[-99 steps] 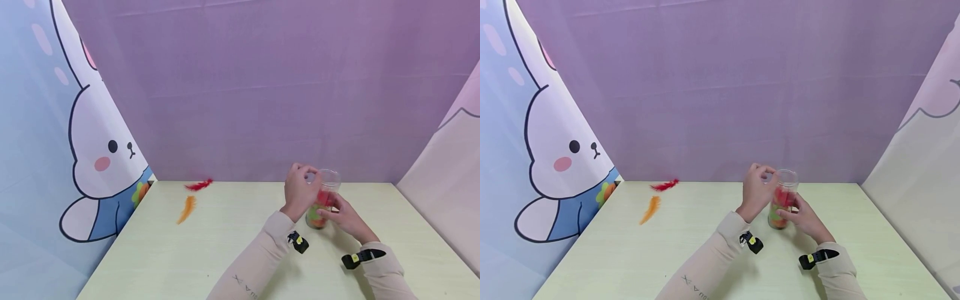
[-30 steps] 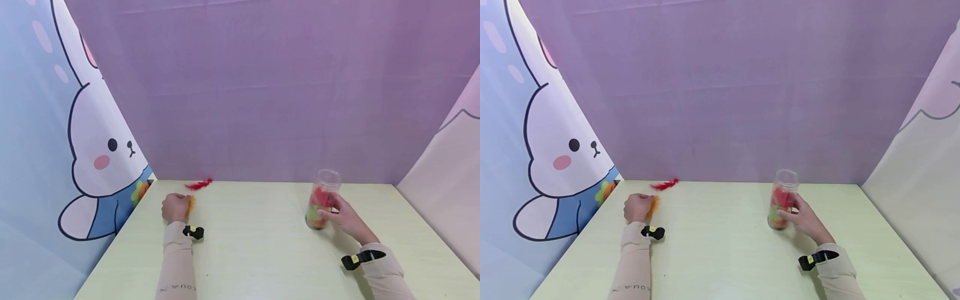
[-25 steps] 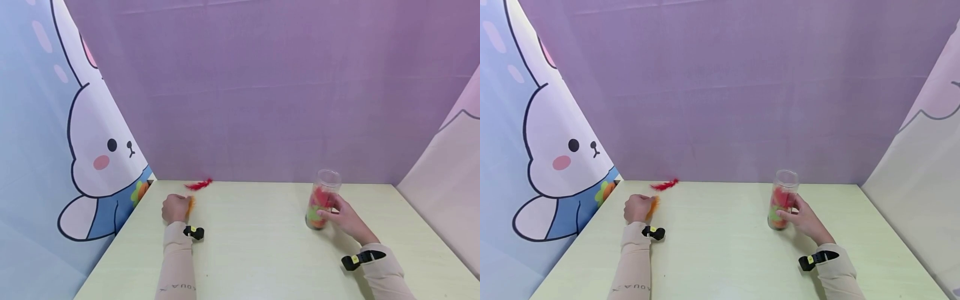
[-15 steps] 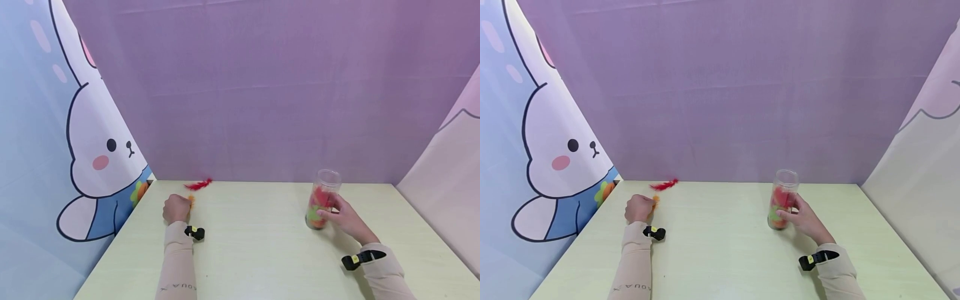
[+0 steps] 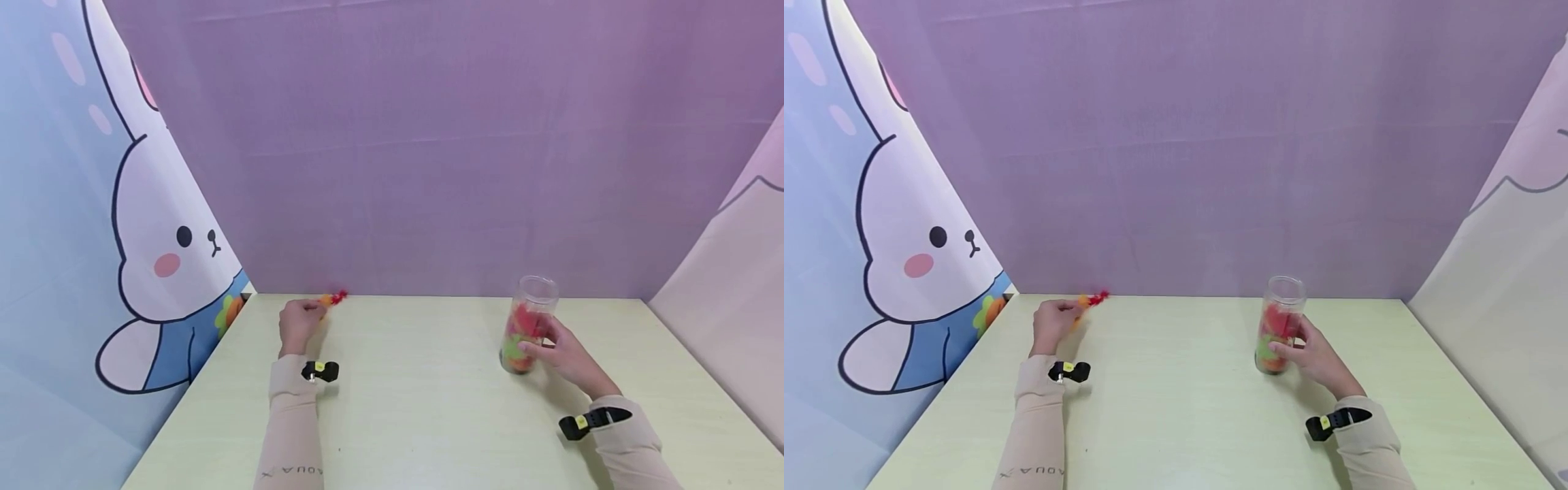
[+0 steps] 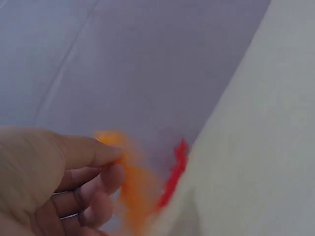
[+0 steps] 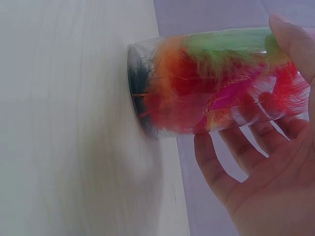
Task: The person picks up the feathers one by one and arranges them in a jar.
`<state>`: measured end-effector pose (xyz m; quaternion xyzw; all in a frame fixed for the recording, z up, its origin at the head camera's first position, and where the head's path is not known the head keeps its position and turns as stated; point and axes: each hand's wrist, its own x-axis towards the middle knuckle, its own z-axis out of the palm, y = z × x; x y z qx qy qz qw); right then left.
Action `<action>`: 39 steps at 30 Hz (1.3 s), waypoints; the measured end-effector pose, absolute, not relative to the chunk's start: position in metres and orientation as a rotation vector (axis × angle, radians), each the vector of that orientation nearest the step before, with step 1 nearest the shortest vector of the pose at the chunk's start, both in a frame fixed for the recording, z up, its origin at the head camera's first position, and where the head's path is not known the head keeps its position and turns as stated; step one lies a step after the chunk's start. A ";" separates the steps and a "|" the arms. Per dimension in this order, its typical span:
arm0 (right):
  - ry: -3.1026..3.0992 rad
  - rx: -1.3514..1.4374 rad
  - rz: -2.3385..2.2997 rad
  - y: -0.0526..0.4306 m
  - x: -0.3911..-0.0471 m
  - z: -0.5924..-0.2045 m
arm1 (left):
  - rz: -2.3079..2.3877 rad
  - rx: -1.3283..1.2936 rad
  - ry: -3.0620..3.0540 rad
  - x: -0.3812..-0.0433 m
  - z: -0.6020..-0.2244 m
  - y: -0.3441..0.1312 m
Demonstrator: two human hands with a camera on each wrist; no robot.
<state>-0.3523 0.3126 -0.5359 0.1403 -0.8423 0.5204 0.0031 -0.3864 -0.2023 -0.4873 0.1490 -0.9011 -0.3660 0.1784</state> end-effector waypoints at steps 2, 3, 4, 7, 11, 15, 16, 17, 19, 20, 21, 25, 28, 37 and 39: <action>-2.637 0.437 1.630 0.313 -0.353 -0.536 | -1.080 0.356 -2.539 -0.388 -0.484 -0.197; -2.637 0.437 1.629 0.312 -0.353 -0.536 | -1.106 0.330 -2.536 -0.389 -0.482 -0.195; -2.638 0.437 1.627 0.312 -0.353 -0.537 | -1.127 0.303 -2.535 -0.389 -0.481 -0.192; -2.640 0.435 1.636 0.311 -0.354 -0.537 | -1.205 0.230 -2.530 -0.390 -0.479 -0.186; -2.643 0.434 1.643 0.311 -0.353 -0.537 | -1.256 0.147 -2.515 -0.391 -0.475 -0.177; -2.633 0.440 1.643 0.310 -0.355 -0.537 | -1.250 0.088 -2.499 -0.392 -0.470 -0.167; -2.631 0.444 1.643 0.310 -0.355 -0.537 | -1.252 0.075 -2.490 -0.392 -0.468 -0.164; -2.627 0.447 1.644 0.310 -0.355 -0.538 | -1.249 0.058 -2.485 -0.392 -0.467 -0.162; -2.624 0.449 1.646 0.310 -0.356 -0.538 | -1.252 0.027 -2.474 -0.393 -0.466 -0.158; -2.624 0.448 1.649 0.310 -0.356 -0.538 | -1.260 0.014 -2.465 -0.393 -0.465 -0.156; -2.626 0.449 1.652 0.310 -0.356 -0.538 | -1.268 0.003 -2.460 -0.394 -0.465 -0.154; -2.631 0.449 1.661 0.309 -0.357 -0.538 | -1.298 -0.041 -2.445 -0.394 -0.463 -0.147; -2.629 0.454 1.660 0.308 -0.357 -0.539 | -1.333 -0.066 -2.430 -0.393 -0.460 -0.140; -2.621 0.466 1.663 0.308 -0.358 -0.539 | -1.359 -0.084 -2.407 -0.390 -0.452 -0.114; -2.622 0.466 1.662 0.308 -0.358 -0.539 | -1.358 -0.099 -2.412 -0.389 -0.450 -0.109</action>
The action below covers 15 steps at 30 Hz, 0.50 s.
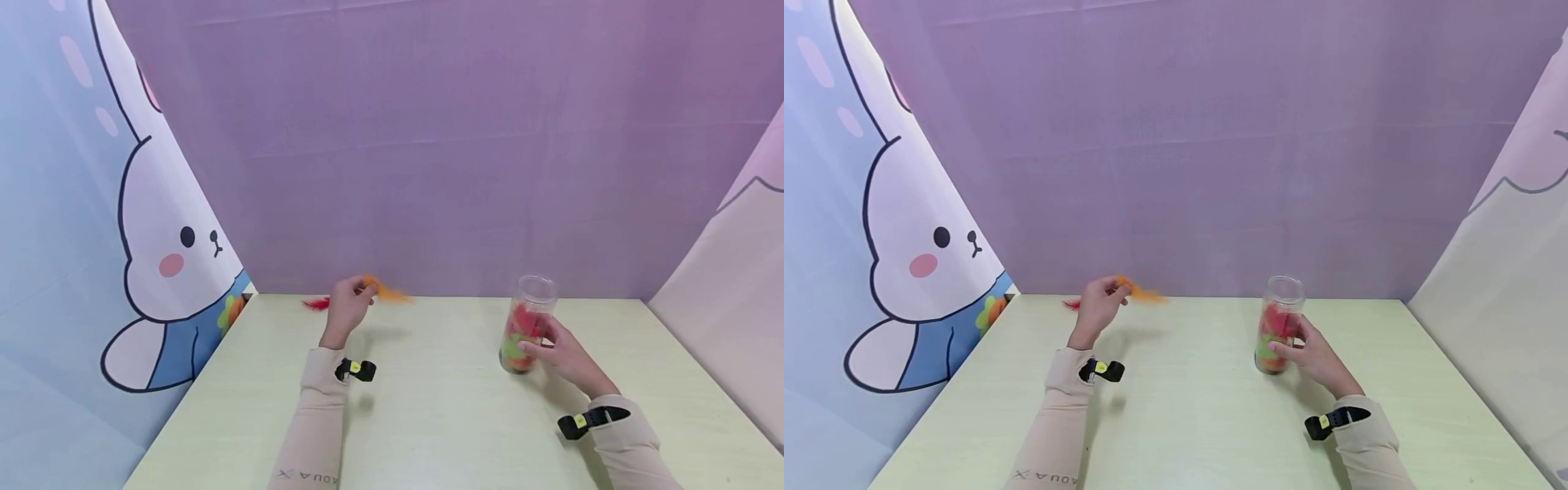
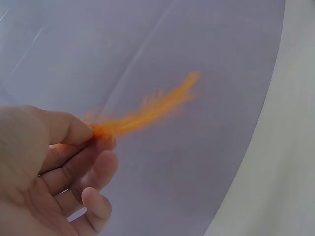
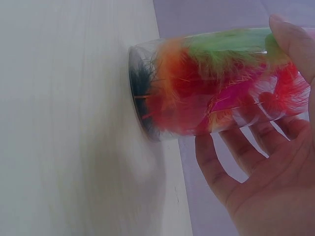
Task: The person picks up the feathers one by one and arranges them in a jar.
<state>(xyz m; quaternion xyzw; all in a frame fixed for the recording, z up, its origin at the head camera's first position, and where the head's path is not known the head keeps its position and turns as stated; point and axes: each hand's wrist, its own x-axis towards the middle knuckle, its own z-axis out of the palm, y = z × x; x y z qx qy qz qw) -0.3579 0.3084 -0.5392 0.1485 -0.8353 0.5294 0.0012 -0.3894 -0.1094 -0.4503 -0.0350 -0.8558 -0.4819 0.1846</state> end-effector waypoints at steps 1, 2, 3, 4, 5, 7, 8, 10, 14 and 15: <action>-2.623 0.466 1.660 0.309 -0.358 -0.539 | -1.364 -0.107 -2.410 -0.389 -0.450 -0.107; -2.624 0.466 1.657 0.309 -0.359 -0.540 | -1.367 -0.113 -2.407 -0.389 -0.449 -0.105; -2.625 0.466 1.653 0.309 -0.360 -0.540 | -1.373 -0.115 -2.403 -0.388 -0.448 -0.102; -2.625 0.467 1.650 0.309 -0.360 -0.540 | -1.376 -0.123 -2.395 -0.387 -0.448 -0.100; -2.626 0.468 1.648 0.309 -0.361 -0.541 | -1.376 -0.130 -2.389 -0.387 -0.448 -0.098; -2.627 0.469 1.643 0.310 -0.362 -0.541 | -1.381 -0.139 -2.378 -0.387 -0.447 -0.095; -2.628 0.470 1.642 0.310 -0.362 -0.542 | -1.379 -0.141 -2.376 -0.386 -0.447 -0.093; -2.629 0.472 1.646 0.310 -0.363 -0.542 | -1.381 -0.150 -2.373 -0.386 -0.446 -0.089; -2.630 0.473 1.653 0.311 -0.364 -0.542 | -1.386 -0.187 -2.356 -0.384 -0.445 -0.081; -2.632 0.473 1.651 0.311 -0.365 -0.542 | -1.394 -0.198 -2.349 -0.383 -0.444 -0.079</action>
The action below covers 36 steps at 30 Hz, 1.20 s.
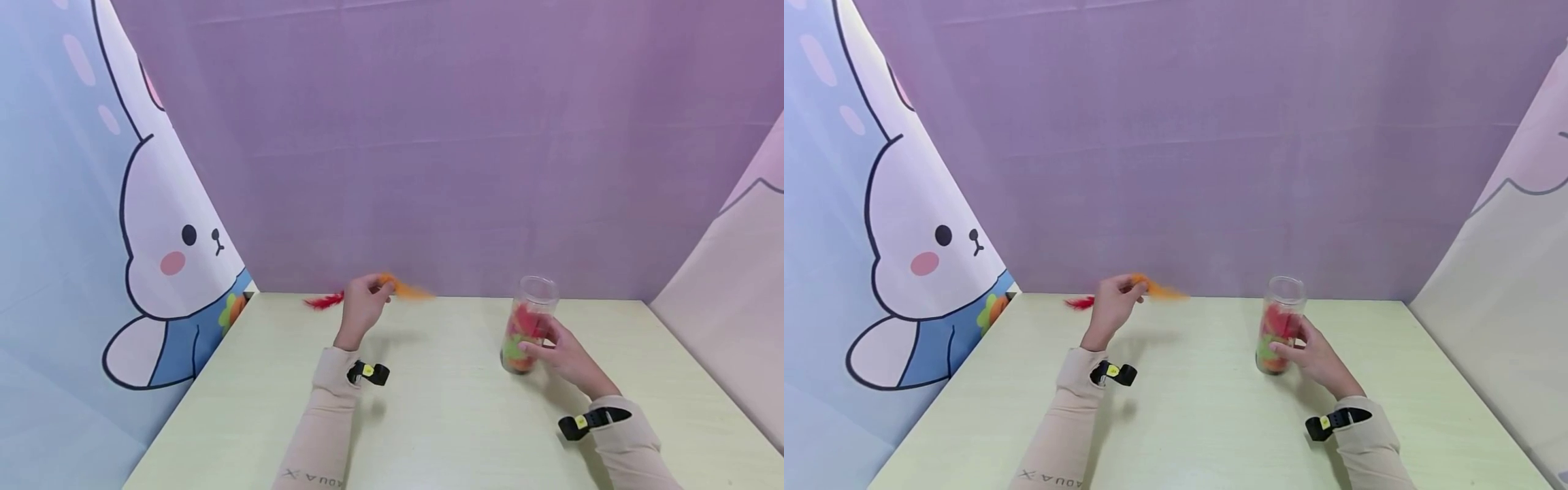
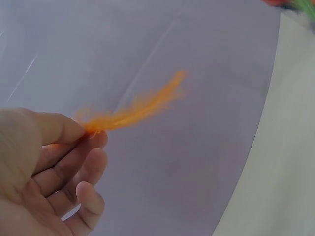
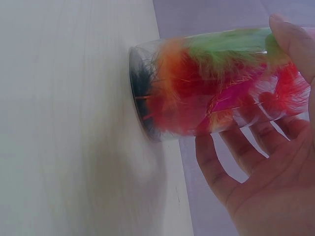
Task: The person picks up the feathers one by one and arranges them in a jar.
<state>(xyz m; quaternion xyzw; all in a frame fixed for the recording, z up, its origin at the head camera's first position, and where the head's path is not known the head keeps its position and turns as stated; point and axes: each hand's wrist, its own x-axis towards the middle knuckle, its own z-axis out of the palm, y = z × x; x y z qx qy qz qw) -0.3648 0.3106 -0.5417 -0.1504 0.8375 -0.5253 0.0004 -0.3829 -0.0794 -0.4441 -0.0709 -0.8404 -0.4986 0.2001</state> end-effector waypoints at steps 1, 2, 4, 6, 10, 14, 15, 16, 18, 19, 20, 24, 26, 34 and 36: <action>2.631 -0.472 -1.649 0.310 -0.365 -0.542 | -1.402 -0.209 -2.342 -0.382 -0.443 -0.077; 2.632 -0.472 -1.649 0.310 -0.365 -0.541 | -1.406 -0.219 -2.336 -0.382 -0.443 -0.075; 2.633 -0.471 -1.645 0.310 -0.366 -0.541 | -1.416 -0.230 -2.333 -0.380 -0.441 -0.072; 2.632 -0.471 -1.645 0.310 -0.366 -0.540 | -1.415 -0.239 -2.334 -0.379 -0.439 -0.068; 2.626 -0.475 -1.649 0.309 -0.367 -0.539 | -1.399 -0.268 -2.332 -0.378 -0.438 -0.059; 2.625 -0.474 -1.649 0.309 -0.368 -0.539 | -1.395 -0.301 -2.316 -0.376 -0.438 -0.050; 2.625 -0.474 -1.649 0.309 -0.369 -0.539 | -1.396 -0.310 -2.309 -0.376 -0.438 -0.048; 2.625 -0.474 -1.648 0.309 -0.369 -0.539 | -1.400 -0.321 -2.302 -0.375 -0.437 -0.045; 2.624 -0.469 -1.647 0.309 -0.370 -0.539 | -1.409 -0.348 -2.288 -0.373 -0.437 -0.040; 2.625 -0.464 -1.643 0.309 -0.370 -0.539 | -1.412 -0.362 -2.279 -0.372 -0.437 -0.038; 2.626 -0.462 -1.638 0.309 -0.370 -0.539 | -1.420 -0.375 -2.271 -0.372 -0.437 -0.036; 2.625 -0.449 -1.629 0.310 -0.370 -0.538 | -1.461 -0.411 -2.241 -0.367 -0.436 -0.027; 2.622 -0.451 -1.630 0.310 -0.371 -0.538 | -1.480 -0.421 -2.226 -0.365 -0.434 -0.023; 2.609 -0.457 -1.640 0.311 -0.371 -0.537 | -1.551 -0.456 -2.157 -0.357 -0.421 -0.004; 2.613 -0.458 -1.636 0.311 -0.370 -0.537 | -1.567 -0.472 -2.142 -0.357 -0.416 0.003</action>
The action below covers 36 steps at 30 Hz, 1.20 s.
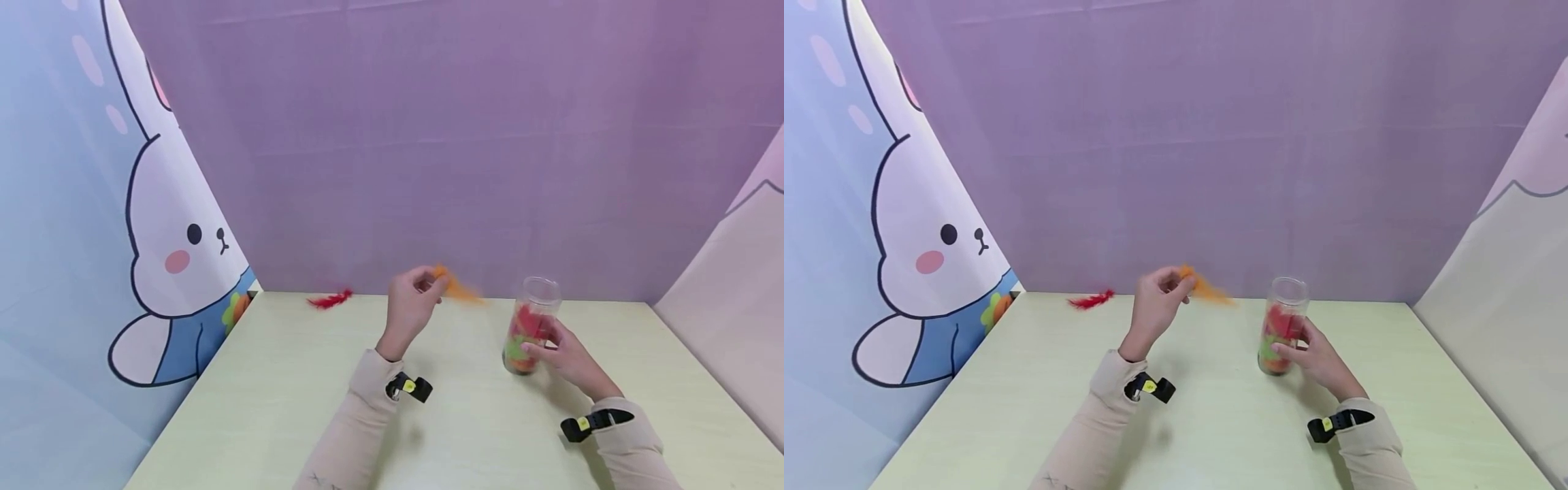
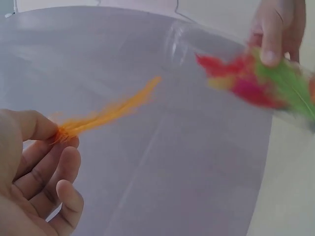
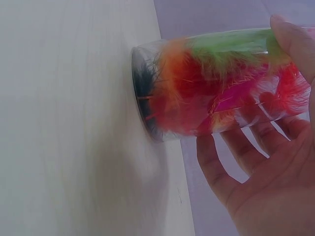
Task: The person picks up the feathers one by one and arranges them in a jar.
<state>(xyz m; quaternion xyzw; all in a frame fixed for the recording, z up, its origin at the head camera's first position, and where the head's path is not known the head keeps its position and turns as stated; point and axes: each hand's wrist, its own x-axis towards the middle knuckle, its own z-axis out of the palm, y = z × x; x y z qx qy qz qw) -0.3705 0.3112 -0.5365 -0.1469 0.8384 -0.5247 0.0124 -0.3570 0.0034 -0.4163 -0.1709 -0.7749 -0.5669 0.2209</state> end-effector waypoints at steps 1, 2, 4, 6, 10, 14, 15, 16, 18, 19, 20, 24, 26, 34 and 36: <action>2.616 -0.458 -1.633 0.311 -0.370 -0.536 | -1.568 -0.483 -2.136 -0.357 -0.414 0.007; 2.619 -0.458 -1.629 0.311 -0.370 -0.536 | -1.567 -0.493 -2.132 -0.357 -0.411 0.011; 2.622 -0.460 -1.626 0.311 -0.370 -0.536 | -1.570 -0.519 -2.122 -0.357 -0.405 0.019; 2.616 -0.459 -1.625 0.311 -0.370 -0.536 | -1.572 -0.546 -2.113 -0.358 -0.399 0.027; 2.609 -0.457 -1.629 0.311 -0.369 -0.535 | -1.536 -0.585 -2.125 -0.359 -0.390 0.044; 2.607 -0.453 -1.627 0.310 -0.368 -0.534 | -1.453 -0.595 -2.158 -0.361 -0.384 0.059; 2.607 -0.449 -1.626 0.310 -0.368 -0.534 | -1.440 -0.599 -2.162 -0.362 -0.383 0.063; 2.607 -0.447 -1.625 0.310 -0.368 -0.534 | -1.427 -0.601 -2.167 -0.363 -0.382 0.066; 2.606 -0.442 -1.623 0.310 -0.369 -0.534 | -1.403 -0.610 -2.173 -0.363 -0.379 0.072; 2.605 -0.441 -1.625 0.310 -0.369 -0.534 | -1.391 -0.611 -2.179 -0.364 -0.378 0.075; 2.607 -0.441 -1.625 0.310 -0.369 -0.534 | -1.379 -0.613 -2.183 -0.365 -0.377 0.078; 2.609 -0.447 -1.631 0.311 -0.369 -0.535 | -1.305 -0.618 -2.214 -0.368 -0.375 0.090; 2.609 -0.451 -1.634 0.311 -0.369 -0.535 | -1.247 -0.621 -2.238 -0.370 -0.374 0.096; 2.614 -0.463 -1.635 0.310 -0.368 -0.535 | -1.026 -0.613 -2.347 -0.373 -0.381 0.112; 2.607 -0.460 -1.638 0.310 -0.367 -0.535 | -1.002 -0.602 -2.370 -0.373 -0.383 0.115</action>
